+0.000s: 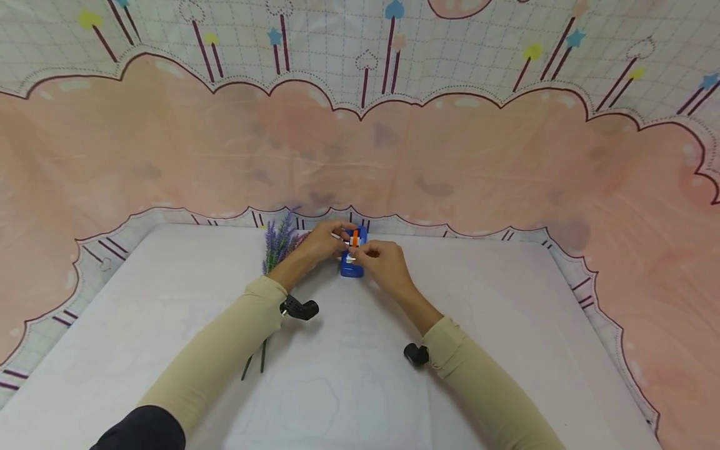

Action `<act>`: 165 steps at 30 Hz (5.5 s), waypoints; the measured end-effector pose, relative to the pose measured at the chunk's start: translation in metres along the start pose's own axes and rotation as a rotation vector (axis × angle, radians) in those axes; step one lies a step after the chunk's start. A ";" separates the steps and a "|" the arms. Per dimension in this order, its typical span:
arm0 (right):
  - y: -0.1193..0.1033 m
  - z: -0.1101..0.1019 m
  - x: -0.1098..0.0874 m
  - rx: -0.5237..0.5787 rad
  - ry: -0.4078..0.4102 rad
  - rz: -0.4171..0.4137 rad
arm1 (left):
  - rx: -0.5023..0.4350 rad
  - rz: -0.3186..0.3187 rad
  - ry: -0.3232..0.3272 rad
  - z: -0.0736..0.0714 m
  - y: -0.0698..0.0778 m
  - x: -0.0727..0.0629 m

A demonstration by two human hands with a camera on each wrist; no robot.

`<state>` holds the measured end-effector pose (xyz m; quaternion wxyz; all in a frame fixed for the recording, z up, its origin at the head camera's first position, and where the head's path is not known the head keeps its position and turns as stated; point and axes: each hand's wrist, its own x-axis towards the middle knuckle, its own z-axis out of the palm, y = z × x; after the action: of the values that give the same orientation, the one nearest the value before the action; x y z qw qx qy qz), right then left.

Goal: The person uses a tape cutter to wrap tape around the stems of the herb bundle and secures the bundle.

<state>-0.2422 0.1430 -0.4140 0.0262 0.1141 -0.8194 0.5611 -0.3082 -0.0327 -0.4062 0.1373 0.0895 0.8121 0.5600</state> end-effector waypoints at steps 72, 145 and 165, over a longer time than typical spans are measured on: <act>-0.012 -0.008 -0.005 0.296 -0.179 0.552 | 0.112 0.120 0.014 0.003 -0.015 0.005; -0.006 0.008 -0.037 0.468 -0.242 0.563 | 0.129 0.138 0.020 0.003 -0.016 0.001; -0.004 0.011 -0.043 0.457 -0.239 0.592 | 0.120 0.145 0.023 0.004 -0.018 0.003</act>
<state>-0.1984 0.1387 -0.4221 -0.2584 -0.0599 -0.6680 0.6953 -0.3091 -0.0347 -0.4252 0.0815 0.1498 0.8370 0.5199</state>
